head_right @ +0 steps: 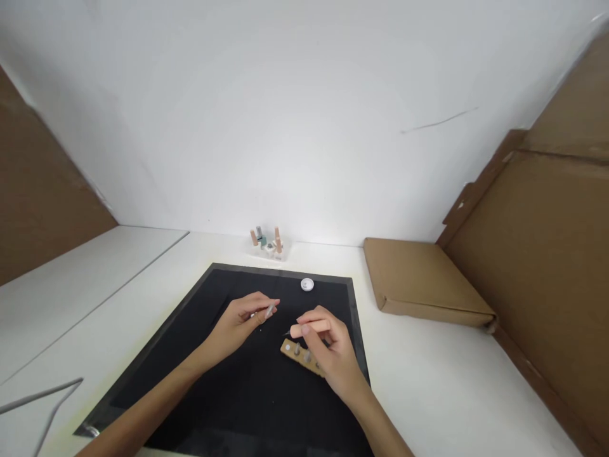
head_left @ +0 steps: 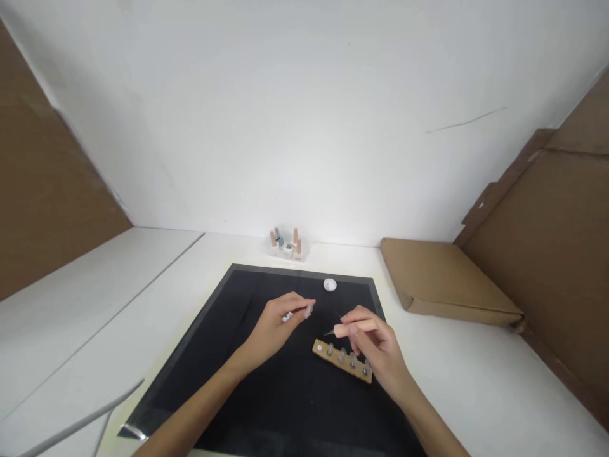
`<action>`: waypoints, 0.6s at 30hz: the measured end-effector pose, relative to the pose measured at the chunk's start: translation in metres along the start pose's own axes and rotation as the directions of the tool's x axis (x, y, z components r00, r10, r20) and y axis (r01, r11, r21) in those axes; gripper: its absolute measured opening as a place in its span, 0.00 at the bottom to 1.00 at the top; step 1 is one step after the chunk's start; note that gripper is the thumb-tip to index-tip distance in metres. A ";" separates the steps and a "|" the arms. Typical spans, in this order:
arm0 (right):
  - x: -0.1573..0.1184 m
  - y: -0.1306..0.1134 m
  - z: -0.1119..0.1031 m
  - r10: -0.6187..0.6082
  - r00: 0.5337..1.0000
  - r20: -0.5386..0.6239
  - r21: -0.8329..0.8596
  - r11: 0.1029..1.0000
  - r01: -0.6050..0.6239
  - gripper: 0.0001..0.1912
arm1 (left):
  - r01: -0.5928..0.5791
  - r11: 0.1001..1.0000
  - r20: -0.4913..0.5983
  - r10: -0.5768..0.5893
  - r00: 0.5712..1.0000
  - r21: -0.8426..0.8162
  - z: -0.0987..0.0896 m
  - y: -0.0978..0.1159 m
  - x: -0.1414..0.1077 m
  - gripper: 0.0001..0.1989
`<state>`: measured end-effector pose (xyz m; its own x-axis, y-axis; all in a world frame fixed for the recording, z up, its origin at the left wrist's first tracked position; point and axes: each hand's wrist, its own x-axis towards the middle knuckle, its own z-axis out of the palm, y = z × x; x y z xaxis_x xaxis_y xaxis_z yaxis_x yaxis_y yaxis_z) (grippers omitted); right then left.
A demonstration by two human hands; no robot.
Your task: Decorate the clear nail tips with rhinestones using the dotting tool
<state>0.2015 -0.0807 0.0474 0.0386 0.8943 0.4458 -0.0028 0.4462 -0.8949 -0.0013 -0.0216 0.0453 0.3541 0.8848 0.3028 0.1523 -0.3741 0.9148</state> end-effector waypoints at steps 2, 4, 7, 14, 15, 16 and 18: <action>0.005 -0.004 -0.002 0.016 1.000 -0.021 0.017 1.000 -0.015 0.08 | 0.028 0.999 -0.034 -0.030 0.999 -0.043 0.002 0.005 0.005 0.05; 0.011 -0.003 -0.006 0.029 0.998 -0.063 0.042 0.999 -0.026 0.07 | 0.058 0.994 -0.071 -0.065 0.995 -0.097 0.006 0.006 0.008 0.06; 0.020 0.004 -0.010 0.032 0.990 -0.135 0.103 0.995 -0.018 0.13 | 0.101 0.980 -0.093 -0.119 0.989 -0.174 0.013 0.004 0.010 0.08; 0.019 0.021 -0.005 0.125 0.986 -0.110 0.223 0.970 -0.098 0.13 | 0.155 0.954 -0.092 -0.184 0.979 -0.256 0.019 -0.001 0.005 0.11; 0.018 0.022 -0.004 0.139 0.985 -0.102 0.236 0.965 -0.111 0.12 | 0.158 0.953 -0.092 -0.186 0.978 -0.258 0.020 -0.002 0.004 0.11; 0.017 0.023 -0.003 0.149 0.985 -0.092 0.248 0.961 -0.123 0.12 | 0.159 0.953 -0.089 -0.187 0.978 -0.258 0.020 -0.004 0.004 0.11; 0.014 0.025 -0.001 0.162 0.985 -0.064 0.265 0.954 -0.140 0.13 | 0.157 0.954 -0.082 -0.183 0.980 -0.256 0.022 -0.007 0.003 0.11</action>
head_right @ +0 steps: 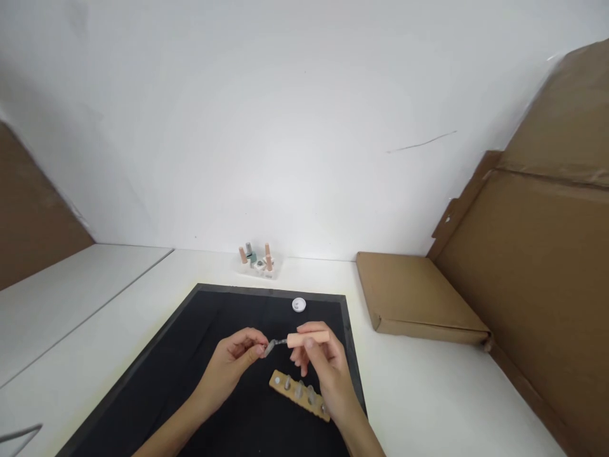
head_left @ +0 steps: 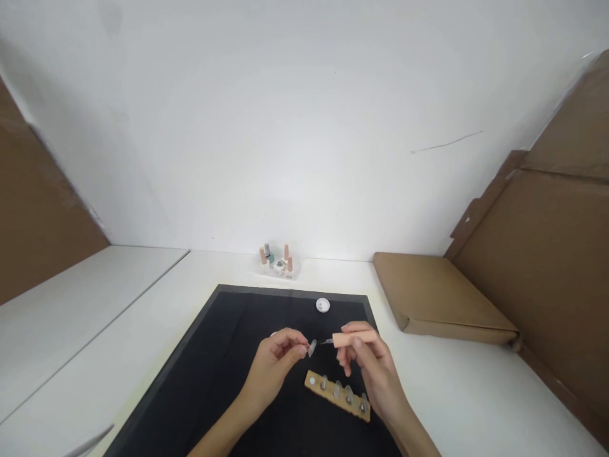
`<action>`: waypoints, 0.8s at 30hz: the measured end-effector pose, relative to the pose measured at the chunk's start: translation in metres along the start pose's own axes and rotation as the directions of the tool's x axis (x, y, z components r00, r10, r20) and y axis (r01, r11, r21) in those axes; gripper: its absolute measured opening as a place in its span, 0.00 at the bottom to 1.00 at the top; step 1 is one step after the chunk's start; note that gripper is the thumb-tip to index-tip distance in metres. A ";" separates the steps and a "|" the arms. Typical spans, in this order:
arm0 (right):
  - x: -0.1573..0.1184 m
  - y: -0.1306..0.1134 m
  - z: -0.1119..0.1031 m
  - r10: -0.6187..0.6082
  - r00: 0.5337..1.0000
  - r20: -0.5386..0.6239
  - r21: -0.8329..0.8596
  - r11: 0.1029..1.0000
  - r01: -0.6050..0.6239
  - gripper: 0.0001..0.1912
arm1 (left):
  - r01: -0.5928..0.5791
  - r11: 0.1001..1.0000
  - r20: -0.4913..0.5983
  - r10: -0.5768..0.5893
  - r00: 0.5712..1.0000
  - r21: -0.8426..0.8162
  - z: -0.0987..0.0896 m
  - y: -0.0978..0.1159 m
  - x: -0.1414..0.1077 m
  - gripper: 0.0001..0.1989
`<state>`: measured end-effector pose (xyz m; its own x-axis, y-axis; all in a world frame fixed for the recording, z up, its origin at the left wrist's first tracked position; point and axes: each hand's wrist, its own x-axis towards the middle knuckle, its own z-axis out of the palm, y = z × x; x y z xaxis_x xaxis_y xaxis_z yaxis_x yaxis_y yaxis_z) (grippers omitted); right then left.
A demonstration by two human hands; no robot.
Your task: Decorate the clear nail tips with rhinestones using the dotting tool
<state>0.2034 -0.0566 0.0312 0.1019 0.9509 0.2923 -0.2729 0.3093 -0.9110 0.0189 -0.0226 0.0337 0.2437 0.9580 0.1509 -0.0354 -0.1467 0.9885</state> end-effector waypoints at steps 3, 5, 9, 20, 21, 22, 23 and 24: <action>-0.002 0.006 0.000 0.021 0.999 0.028 0.016 1.000 -0.021 0.15 | -0.008 1.000 0.015 0.008 1.000 0.002 0.001 -0.006 0.000 0.11; -0.002 0.009 -0.001 0.044 0.999 0.033 0.021 0.999 -0.044 0.13 | -0.010 1.000 0.027 0.010 1.000 0.003 0.002 -0.008 0.001 0.10; -0.003 0.012 -0.001 0.085 0.996 0.020 0.034 0.996 -0.086 0.10 | -0.014 1.000 0.048 0.014 0.999 0.011 0.002 -0.010 0.001 0.09; 0.000 0.004 0.005 0.213 0.977 -0.021 0.212 0.956 -0.204 0.13 | -0.037 0.997 0.065 0.033 0.997 0.062 0.000 -0.007 0.001 0.09; 0.000 0.003 0.005 0.232 0.973 -0.012 0.225 0.948 -0.223 0.12 | -0.041 0.997 0.068 0.037 0.997 0.068 0.000 -0.007 0.001 0.09; 0.000 0.003 0.005 0.248 0.969 -0.005 0.237 0.941 -0.240 0.11 | -0.045 0.996 0.072 0.040 0.997 0.075 0.000 -0.007 0.001 0.09; 0.001 0.003 0.006 0.263 0.965 -0.001 0.248 0.935 -0.255 0.11 | -0.049 0.995 0.076 0.043 0.996 0.082 0.000 -0.007 0.001 0.09; 0.001 0.003 0.006 0.275 0.961 0.001 0.259 0.929 -0.266 0.11 | -0.053 0.994 0.081 0.045 0.996 0.091 0.000 -0.007 0.001 0.09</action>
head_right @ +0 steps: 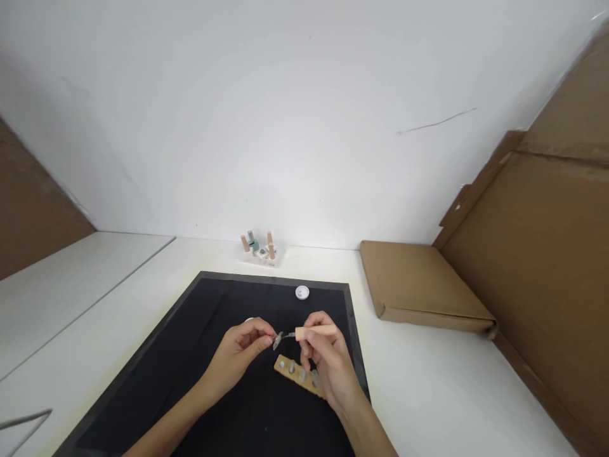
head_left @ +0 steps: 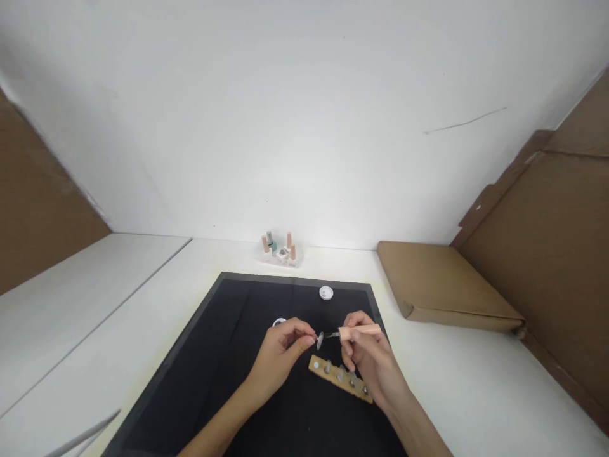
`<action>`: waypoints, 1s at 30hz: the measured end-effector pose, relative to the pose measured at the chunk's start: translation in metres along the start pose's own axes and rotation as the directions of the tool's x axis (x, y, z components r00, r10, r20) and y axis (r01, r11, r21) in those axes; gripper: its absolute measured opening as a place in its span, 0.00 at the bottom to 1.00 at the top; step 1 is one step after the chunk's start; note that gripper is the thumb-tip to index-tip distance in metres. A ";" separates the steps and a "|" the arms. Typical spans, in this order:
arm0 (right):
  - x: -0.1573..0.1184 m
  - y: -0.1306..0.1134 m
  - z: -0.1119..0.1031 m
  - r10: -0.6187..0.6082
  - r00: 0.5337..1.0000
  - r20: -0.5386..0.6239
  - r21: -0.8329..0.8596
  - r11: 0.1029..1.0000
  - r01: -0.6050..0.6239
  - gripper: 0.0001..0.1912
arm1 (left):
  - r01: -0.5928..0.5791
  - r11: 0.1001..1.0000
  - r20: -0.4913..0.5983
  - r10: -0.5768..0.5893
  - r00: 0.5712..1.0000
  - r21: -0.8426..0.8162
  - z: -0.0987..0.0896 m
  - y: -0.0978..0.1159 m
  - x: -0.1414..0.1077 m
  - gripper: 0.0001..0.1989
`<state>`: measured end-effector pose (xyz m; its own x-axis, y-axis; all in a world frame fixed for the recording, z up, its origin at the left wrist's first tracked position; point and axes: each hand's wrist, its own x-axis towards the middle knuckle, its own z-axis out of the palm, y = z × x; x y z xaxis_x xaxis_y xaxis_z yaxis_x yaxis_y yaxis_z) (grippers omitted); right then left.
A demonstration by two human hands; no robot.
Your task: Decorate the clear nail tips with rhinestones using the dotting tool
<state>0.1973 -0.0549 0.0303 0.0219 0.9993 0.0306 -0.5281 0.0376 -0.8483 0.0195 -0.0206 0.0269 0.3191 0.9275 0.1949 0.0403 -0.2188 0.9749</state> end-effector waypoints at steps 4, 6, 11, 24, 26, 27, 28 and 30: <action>0.001 0.000 -0.001 0.042 0.999 -0.001 0.033 0.999 -0.041 0.13 | -0.013 0.999 0.015 0.012 1.000 0.045 0.000 -0.002 -0.001 0.08; 0.001 0.000 -0.002 0.068 0.998 0.015 0.035 0.997 -0.068 0.14 | -0.022 0.997 0.018 0.021 1.000 0.074 -0.001 -0.003 -0.002 0.07; -0.001 0.002 -0.001 0.110 0.992 0.066 0.016 0.994 -0.112 0.14 | -0.046 0.991 0.019 0.044 0.999 0.125 -0.002 -0.003 -0.003 0.06; 0.007 0.008 -0.003 -0.042 0.999 0.008 -0.086 0.995 0.043 0.15 | -0.076 0.984 0.033 0.072 0.997 0.159 -0.003 -0.003 -0.006 0.06; 0.006 0.010 -0.003 -0.062 0.998 0.018 -0.125 0.990 0.064 0.16 | -0.080 0.984 0.033 0.076 0.997 0.162 -0.003 -0.004 -0.005 0.06; 0.006 0.010 -0.003 -0.070 0.997 0.028 -0.145 0.987 0.073 0.16 | -0.082 0.983 0.033 0.078 0.996 0.164 -0.003 -0.004 -0.005 0.06; 0.005 0.011 -0.004 -0.077 0.996 0.039 -0.165 0.983 0.083 0.16 | -0.084 0.983 0.032 0.080 0.996 0.166 -0.003 -0.004 -0.005 0.06; 0.003 0.012 -0.004 -0.090 0.994 0.059 -0.201 0.974 0.100 0.16 | -0.089 0.981 0.031 0.085 0.996 0.170 -0.003 -0.003 -0.005 0.06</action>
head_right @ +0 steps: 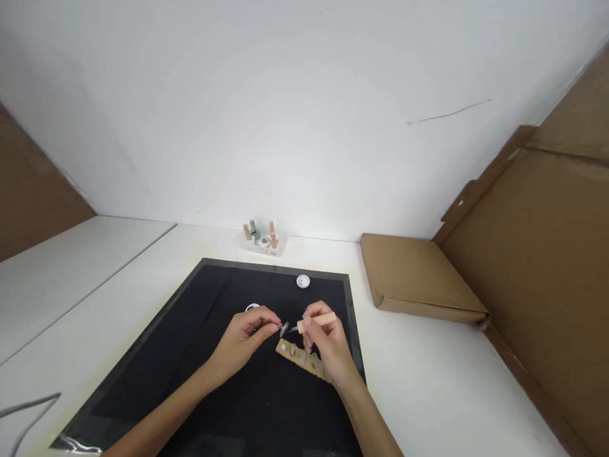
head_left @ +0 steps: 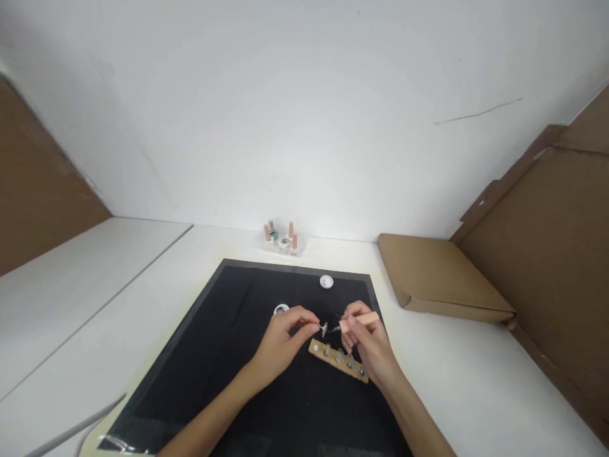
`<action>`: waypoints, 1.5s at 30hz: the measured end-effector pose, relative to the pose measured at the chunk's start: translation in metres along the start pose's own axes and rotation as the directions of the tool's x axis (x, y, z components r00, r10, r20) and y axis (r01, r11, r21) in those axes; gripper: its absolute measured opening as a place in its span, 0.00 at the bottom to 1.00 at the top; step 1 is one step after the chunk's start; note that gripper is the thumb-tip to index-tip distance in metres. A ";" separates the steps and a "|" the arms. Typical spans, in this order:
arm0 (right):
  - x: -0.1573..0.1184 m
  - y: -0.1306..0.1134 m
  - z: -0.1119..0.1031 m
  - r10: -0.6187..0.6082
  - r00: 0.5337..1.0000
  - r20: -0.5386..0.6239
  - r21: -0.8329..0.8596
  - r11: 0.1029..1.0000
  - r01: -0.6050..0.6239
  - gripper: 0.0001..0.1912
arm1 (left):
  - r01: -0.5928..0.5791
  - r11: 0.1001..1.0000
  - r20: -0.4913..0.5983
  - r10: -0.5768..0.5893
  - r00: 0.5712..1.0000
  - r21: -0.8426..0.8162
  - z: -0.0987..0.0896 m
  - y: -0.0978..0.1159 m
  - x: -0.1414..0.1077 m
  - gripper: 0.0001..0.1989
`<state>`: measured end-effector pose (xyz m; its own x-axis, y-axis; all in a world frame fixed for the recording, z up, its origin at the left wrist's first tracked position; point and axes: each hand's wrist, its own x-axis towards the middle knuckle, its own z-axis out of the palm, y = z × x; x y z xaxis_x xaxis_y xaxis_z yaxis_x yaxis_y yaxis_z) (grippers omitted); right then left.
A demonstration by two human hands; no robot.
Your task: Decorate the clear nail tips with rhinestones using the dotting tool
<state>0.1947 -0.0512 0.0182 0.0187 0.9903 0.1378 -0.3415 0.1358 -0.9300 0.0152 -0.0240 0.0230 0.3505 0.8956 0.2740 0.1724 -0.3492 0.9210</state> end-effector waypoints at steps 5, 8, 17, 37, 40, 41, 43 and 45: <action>-0.004 0.004 -0.003 -0.022 0.999 0.035 -0.079 0.997 0.024 0.17 | -0.011 1.000 -0.002 0.011 1.000 0.019 -0.001 0.002 0.000 0.06; -0.004 0.006 -0.005 -0.031 0.999 0.042 -0.113 0.993 0.035 0.18 | -0.019 0.999 0.004 0.019 1.000 0.027 0.000 0.003 0.001 0.06; 0.004 0.003 -0.004 -0.052 0.999 -0.017 -0.187 0.981 0.048 0.22 | -0.043 0.999 0.024 0.043 0.999 -0.004 0.000 0.001 0.000 0.07; 0.000 -0.003 -0.008 -0.078 0.996 -0.049 -0.129 0.989 0.071 0.20 | -0.178 0.976 -0.004 0.179 0.984 -0.123 0.003 -0.009 -0.004 0.06; -0.002 -0.002 -0.009 -0.043 0.999 0.032 -0.134 0.990 0.047 0.20 | -0.197 0.971 -0.004 0.198 0.980 -0.138 0.003 -0.010 -0.004 0.07; -0.002 -0.002 -0.009 -0.034 0.998 0.049 -0.140 0.989 0.040 0.20 | -0.202 0.968 0.001 0.205 0.979 -0.145 0.003 -0.010 -0.004 0.08; 0.000 -0.002 -0.010 -0.027 0.998 0.055 -0.151 0.988 0.035 0.21 | -0.213 0.964 0.015 0.218 0.976 -0.161 0.004 -0.010 -0.005 0.09; 0.003 -0.001 -0.011 -0.036 0.999 0.035 -0.160 0.986 0.042 0.22 | -0.219 0.959 0.027 0.227 0.973 -0.177 0.004 -0.008 -0.005 0.10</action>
<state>0.2060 -0.0481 0.0160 -0.0013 0.9831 0.1833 -0.1858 0.1799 -0.9660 0.0158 -0.0266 0.0127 0.4049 0.7851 0.4687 -0.0743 -0.4827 0.8726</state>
